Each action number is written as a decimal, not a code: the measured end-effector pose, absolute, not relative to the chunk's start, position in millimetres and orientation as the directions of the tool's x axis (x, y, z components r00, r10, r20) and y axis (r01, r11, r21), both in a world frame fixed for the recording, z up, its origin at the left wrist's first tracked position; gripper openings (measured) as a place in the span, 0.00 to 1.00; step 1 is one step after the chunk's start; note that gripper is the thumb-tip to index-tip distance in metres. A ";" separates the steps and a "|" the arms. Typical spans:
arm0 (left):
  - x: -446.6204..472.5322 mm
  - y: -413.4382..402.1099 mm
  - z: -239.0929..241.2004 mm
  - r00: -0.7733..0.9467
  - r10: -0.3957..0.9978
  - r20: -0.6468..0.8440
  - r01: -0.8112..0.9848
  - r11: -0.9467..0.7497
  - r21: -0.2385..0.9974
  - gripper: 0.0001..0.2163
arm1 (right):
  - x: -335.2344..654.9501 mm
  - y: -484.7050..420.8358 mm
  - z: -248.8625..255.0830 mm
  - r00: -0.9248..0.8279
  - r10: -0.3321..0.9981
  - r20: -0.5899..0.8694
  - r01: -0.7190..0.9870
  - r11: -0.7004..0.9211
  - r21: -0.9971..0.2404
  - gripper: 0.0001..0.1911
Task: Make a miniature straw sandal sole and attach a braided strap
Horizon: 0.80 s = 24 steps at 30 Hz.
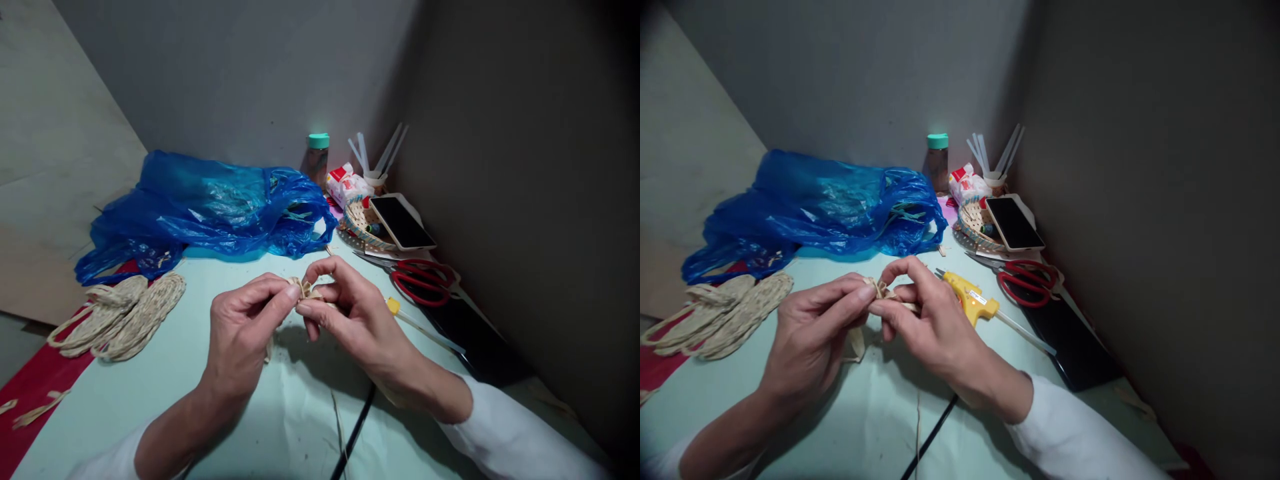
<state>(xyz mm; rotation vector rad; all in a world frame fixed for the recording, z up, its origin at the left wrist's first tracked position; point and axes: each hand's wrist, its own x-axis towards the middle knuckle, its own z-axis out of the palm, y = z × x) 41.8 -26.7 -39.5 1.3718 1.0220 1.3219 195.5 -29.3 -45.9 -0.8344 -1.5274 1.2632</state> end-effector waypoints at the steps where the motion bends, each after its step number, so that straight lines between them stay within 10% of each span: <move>1: 41.5 -26.3 -40.6 0.057 0.980 0.190 -0.037 -0.188 0.982 0.09 | 194.8 -28.4 -45.3 -0.327 0.918 0.225 -0.113 0.199 -0.974 0.08; 8: 44.2 -24.1 -39.1 0.059 0.996 0.066 -0.070 -0.062 0.996 0.08 | 194.7 -27.1 -51.4 -0.248 0.862 0.442 0.159 0.487 -0.859 0.06; 16: 39.7 -18.6 -31.4 0.241 0.968 -0.071 -0.132 0.105 0.986 0.09 | 201.6 -29.7 -55.5 -0.499 0.388 0.775 0.490 0.864 -0.117 0.11; 24: 41.1 -14.2 -36.4 0.253 0.955 -0.153 -0.238 0.215 0.947 0.10 | 197.3 -25.9 -61.6 -0.325 0.572 0.753 0.495 0.781 -0.380 0.05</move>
